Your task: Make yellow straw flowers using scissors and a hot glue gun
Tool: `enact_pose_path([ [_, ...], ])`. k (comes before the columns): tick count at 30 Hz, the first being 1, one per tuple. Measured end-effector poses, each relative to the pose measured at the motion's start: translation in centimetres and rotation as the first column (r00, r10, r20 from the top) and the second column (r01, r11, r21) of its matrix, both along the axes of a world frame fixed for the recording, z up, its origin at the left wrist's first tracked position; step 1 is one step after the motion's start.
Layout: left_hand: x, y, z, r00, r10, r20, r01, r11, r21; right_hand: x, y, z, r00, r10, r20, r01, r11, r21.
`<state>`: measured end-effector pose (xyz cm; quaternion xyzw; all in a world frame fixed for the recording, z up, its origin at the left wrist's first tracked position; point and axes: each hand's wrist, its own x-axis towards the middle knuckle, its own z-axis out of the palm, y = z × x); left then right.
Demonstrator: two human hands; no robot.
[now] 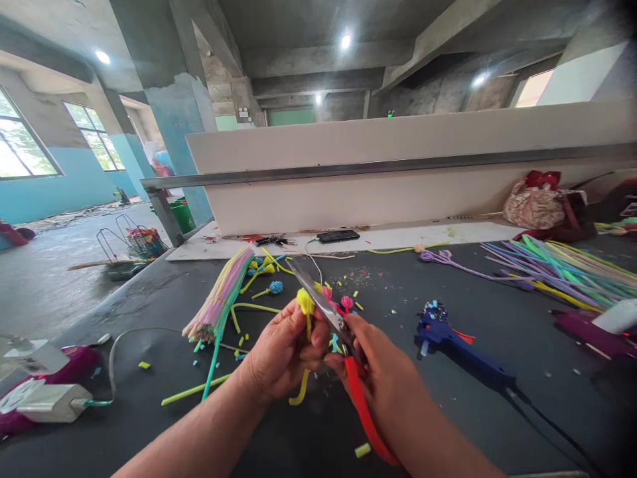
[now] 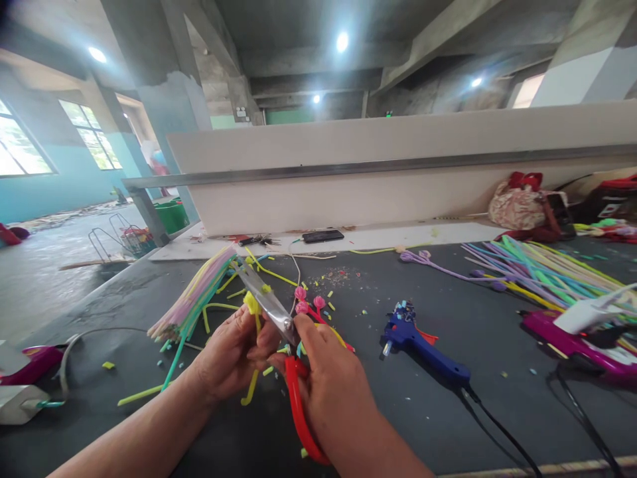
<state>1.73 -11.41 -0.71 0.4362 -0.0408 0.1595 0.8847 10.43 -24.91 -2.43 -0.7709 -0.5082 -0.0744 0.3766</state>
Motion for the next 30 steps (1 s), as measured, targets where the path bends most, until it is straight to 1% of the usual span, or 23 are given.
enact_pose_path([
  [4, 0.0, 0.3, 0.5, 0.988, 0.155, 0.008, -0.155, 0.986, 0.062, 0.0, 0.3, 0.6, 0.976, -0.066, -0.209, 0.070, 0.997, 0.014],
  [6, 0.1, 0.5, 0.6, 0.977, 0.212, 0.001, -0.211, 0.973, 0.096, 0.2, 0.5, 0.7, 0.960, -0.078, -0.268, 0.094, 0.994, 0.047],
  [9, 0.2, 0.7, 0.5, 0.962, 0.271, 0.000, -0.268, 0.950, 0.158, 0.4, 0.6, 0.5, 0.953, -0.091, -0.289, 0.114, 0.991, 0.064],
  [12, 0.2, 0.5, 0.5, 0.941, 0.338, -0.010, -0.328, 0.920, 0.213, 0.5, 0.5, 0.4, 0.956, -0.077, -0.284, 0.090, 0.995, 0.034],
  [15, 0.2, 0.3, 0.6, 0.922, 0.385, -0.040, -0.369, 0.906, 0.209, 0.3, 0.5, 0.5, 0.951, -0.085, -0.297, 0.090, 0.996, 0.004],
  [19, 0.2, 0.2, 0.9, 0.915, 0.403, -0.037, -0.386, 0.897, 0.215, 0.0, 0.6, 0.9, 0.945, -0.093, -0.315, 0.105, 0.994, 0.023],
  [20, 0.2, 0.2, 0.9, 0.913, 0.405, -0.044, -0.387, 0.897, 0.215, 0.1, 0.6, 1.1, 0.942, -0.111, -0.318, 0.120, 0.993, 0.011],
  [22, 0.2, 0.3, 1.0, 0.911, 0.408, -0.055, -0.391, 0.900, 0.193, 0.5, 0.5, 1.5, 0.928, -0.170, -0.331, 0.153, 0.985, -0.076],
  [24, 0.2, 0.4, 0.9, 0.912, 0.406, -0.062, -0.391, 0.905, 0.166, 1.3, 0.3, 1.9, 0.908, -0.249, -0.335, 0.182, 0.959, -0.219],
  [26, 0.2, 0.5, 0.9, 0.914, 0.400, -0.072, -0.387, 0.910, 0.148, 2.4, 0.1, 1.8, 0.898, -0.332, -0.289, 0.222, 0.908, -0.355],
  [28, 0.1, 0.5, 0.9, 0.918, 0.386, -0.090, -0.374, 0.918, 0.131, 3.7, 0.1, 1.3, 0.899, -0.407, -0.163, 0.306, 0.848, -0.433],
  [30, 0.1, 0.5, 0.9, 0.922, 0.372, -0.105, -0.360, 0.925, 0.121, 4.8, 0.0, 0.6, 0.895, -0.445, -0.025, 0.379, 0.790, -0.483],
])
